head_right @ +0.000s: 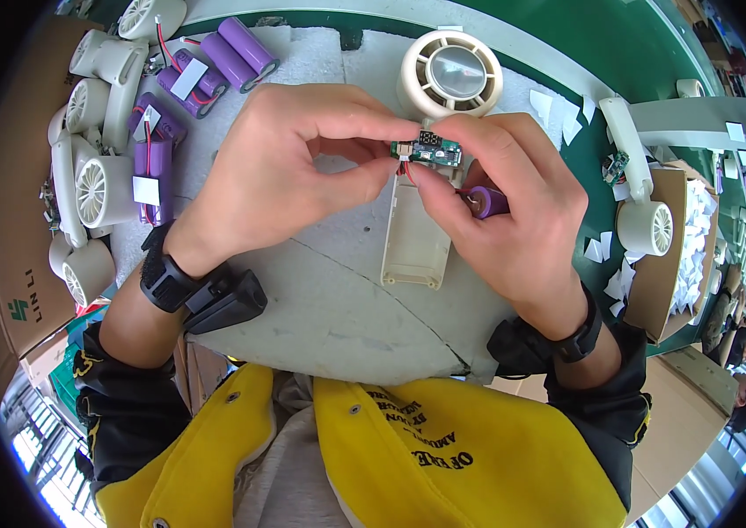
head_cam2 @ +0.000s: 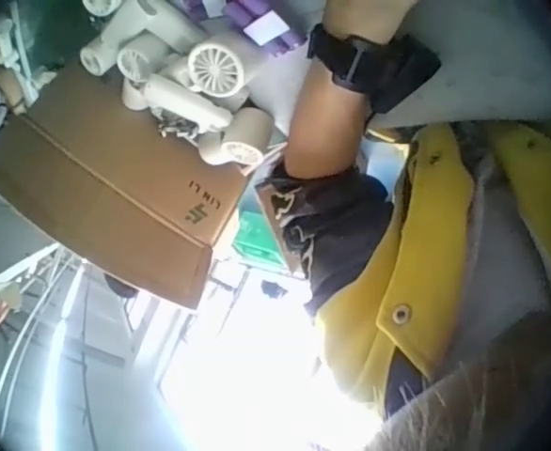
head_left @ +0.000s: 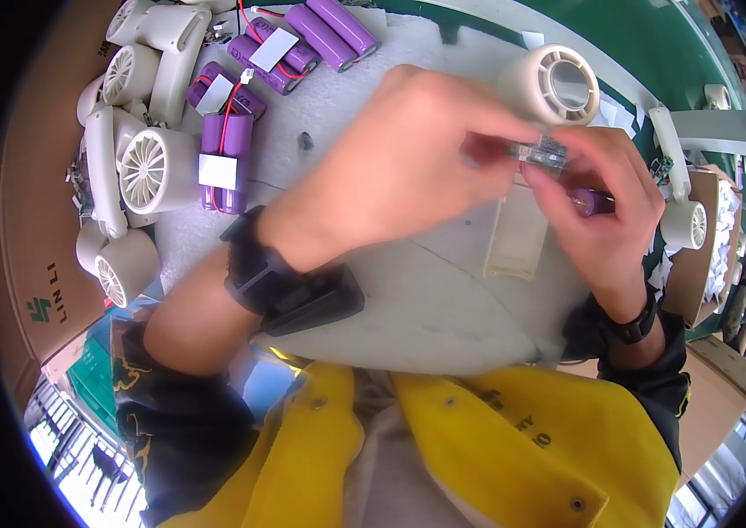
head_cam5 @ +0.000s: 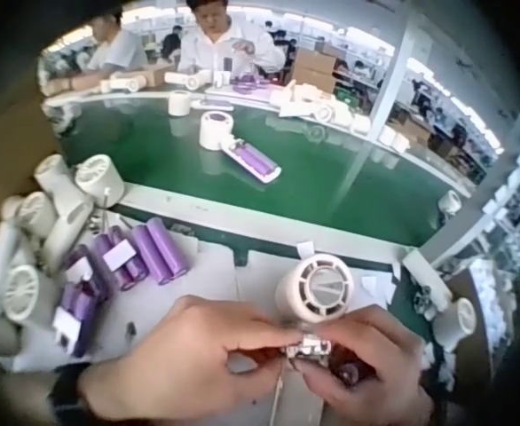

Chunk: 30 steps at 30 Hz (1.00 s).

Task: The person connects a battery pack to a circuit board, fits them into a fan housing, and then removes them to repeat the process.

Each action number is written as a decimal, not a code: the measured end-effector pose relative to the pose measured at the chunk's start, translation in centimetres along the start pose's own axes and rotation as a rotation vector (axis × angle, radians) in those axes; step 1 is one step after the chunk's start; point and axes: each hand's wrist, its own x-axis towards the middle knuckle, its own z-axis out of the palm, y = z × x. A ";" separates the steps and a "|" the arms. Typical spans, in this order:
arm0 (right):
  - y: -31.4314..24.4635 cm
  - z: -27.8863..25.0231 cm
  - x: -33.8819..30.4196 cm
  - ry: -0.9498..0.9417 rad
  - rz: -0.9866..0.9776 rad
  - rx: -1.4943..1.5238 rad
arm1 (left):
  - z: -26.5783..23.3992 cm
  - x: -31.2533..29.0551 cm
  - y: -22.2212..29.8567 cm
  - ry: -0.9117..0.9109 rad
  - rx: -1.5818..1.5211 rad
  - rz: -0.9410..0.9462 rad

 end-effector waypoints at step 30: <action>0.0 -1.7 0.6 -0.211 0.425 0.317 | 0.4 0.2 0.3 -0.149 -0.279 -0.215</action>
